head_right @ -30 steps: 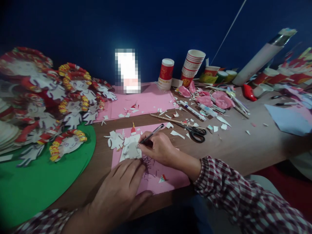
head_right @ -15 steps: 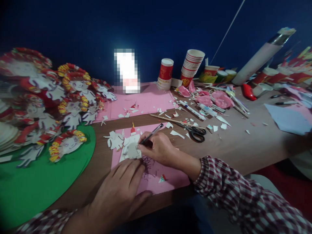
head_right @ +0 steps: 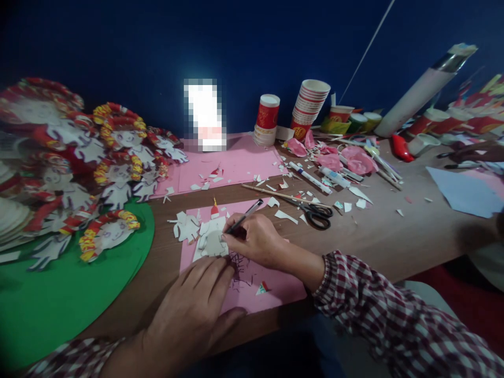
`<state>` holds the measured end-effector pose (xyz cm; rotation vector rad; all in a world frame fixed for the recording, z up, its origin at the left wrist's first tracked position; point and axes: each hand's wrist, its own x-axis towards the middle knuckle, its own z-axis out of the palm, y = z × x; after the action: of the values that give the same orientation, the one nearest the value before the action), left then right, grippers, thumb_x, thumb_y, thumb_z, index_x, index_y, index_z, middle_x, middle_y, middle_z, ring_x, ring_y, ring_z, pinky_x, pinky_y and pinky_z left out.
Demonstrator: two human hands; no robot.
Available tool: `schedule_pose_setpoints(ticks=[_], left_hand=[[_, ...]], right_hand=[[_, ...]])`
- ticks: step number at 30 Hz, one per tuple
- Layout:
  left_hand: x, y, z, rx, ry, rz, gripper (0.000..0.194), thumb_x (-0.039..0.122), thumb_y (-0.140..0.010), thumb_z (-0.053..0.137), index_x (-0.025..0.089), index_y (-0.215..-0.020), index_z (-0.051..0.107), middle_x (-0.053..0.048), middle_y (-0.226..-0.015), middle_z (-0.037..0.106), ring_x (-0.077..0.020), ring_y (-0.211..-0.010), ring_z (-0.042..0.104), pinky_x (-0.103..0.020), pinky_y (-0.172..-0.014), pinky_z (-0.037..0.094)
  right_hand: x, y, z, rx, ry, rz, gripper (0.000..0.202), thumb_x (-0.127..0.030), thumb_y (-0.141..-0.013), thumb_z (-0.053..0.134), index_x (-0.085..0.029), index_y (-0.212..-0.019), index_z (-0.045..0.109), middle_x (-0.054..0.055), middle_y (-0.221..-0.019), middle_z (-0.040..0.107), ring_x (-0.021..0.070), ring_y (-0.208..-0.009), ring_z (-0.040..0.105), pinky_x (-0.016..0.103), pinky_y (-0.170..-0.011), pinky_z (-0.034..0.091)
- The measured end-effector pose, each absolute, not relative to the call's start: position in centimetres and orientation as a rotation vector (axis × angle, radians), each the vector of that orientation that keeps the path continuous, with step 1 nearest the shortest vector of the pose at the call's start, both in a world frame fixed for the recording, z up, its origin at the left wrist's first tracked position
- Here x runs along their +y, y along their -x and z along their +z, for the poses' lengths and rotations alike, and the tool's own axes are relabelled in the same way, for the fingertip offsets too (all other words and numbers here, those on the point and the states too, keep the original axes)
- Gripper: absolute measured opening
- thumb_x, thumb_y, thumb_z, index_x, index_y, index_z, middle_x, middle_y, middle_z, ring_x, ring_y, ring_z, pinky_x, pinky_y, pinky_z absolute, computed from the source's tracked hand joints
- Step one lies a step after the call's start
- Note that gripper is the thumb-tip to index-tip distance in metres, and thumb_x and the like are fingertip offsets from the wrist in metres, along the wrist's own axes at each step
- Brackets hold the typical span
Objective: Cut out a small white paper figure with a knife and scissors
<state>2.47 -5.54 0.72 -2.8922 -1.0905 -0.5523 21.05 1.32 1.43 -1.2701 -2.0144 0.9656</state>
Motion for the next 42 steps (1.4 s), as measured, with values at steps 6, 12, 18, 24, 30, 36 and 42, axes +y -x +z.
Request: schedule_pose_setpoints(ticks=[6,12,18,24,30,36,42], left_hand=[[-5.46,-2.55,0.72,-1.077,2.901,-0.563,0.057,0.055,-0.085,0.054,0.005,-0.112,0.064,-0.017,-0.11,0.066,-0.0318,-0.103,0.058,-0.047,-0.091,0.047],[-5.47,-2.48,0.66,-1.078,2.892,-0.566,0.057,0.055,-0.086,0.052,0.006,-0.113,0.063,-0.018,-0.111,0.066,-0.0317,-0.104,0.058,-0.047,-0.092,0.047],[-5.47,-2.54,0.85,-1.086,2.883,-0.565,0.055,0.054,-0.087,0.051,0.006,-0.111,0.064,-0.017,-0.11,0.067,-0.0311,-0.103,0.058,-0.046,-0.09,0.048],[-5.54,-2.56,0.74,-1.093,2.884,-0.545,0.056,0.055,-0.088,0.05,0.006,-0.113,0.064,-0.017,-0.111,0.067,-0.031,-0.104,0.058,-0.046,-0.092,0.048],[-5.6,-2.52,0.71,-1.104,2.901,-0.521,0.056,0.055,-0.086,0.053,0.007,-0.114,0.063,-0.017,-0.112,0.066,-0.0313,-0.105,0.058,-0.046,-0.092,0.048],[-5.59,-2.53,0.73,-1.098,2.883,-0.545,0.056,0.054,-0.085,0.055,0.006,-0.113,0.063,-0.017,-0.111,0.067,-0.0315,-0.104,0.058,-0.047,-0.092,0.048],[-5.56,-2.47,0.67,-1.101,2.899,-0.536,0.057,0.055,-0.085,0.054,0.006,-0.114,0.063,-0.017,-0.112,0.066,-0.0315,-0.105,0.058,-0.047,-0.093,0.047]], right_hand=[[1.27,-20.98,1.42,-1.989,1.291,0.968,0.01,-0.024,-0.086,0.058,-0.016,-0.086,0.064,0.0,-0.071,0.062,0.011,-0.061,0.054,0.023,-0.059,0.042],[1.23,-20.99,1.32,-1.981,1.296,1.015,0.012,-0.026,-0.087,0.057,-0.016,-0.086,0.063,0.0,-0.071,0.062,0.0105,-0.06,0.053,0.022,-0.058,0.042],[1.2,-21.08,1.31,-1.989,1.285,1.016,0.012,-0.027,-0.087,0.057,-0.016,-0.087,0.063,0.0,-0.072,0.062,0.0106,-0.061,0.053,0.023,-0.059,0.043],[1.16,-21.09,1.52,-1.985,1.295,1.029,0.013,-0.026,-0.086,0.057,-0.015,-0.088,0.063,0.001,-0.074,0.064,0.0113,-0.062,0.054,0.024,-0.06,0.044],[1.19,-21.02,1.5,-1.976,1.287,1.048,0.011,-0.024,-0.085,0.057,-0.015,-0.086,0.063,0.001,-0.073,0.063,0.0107,-0.06,0.054,0.023,-0.058,0.043],[1.13,-21.03,1.41,-1.978,1.302,1.041,0.011,-0.025,-0.085,0.057,-0.016,-0.087,0.063,0.0,-0.072,0.064,0.0109,-0.061,0.055,0.023,-0.058,0.043],[1.1,-21.01,1.59,-1.982,1.314,1.035,0.009,-0.024,-0.084,0.057,-0.016,-0.085,0.063,0.0,-0.07,0.063,0.0111,-0.061,0.055,0.023,-0.058,0.043]])
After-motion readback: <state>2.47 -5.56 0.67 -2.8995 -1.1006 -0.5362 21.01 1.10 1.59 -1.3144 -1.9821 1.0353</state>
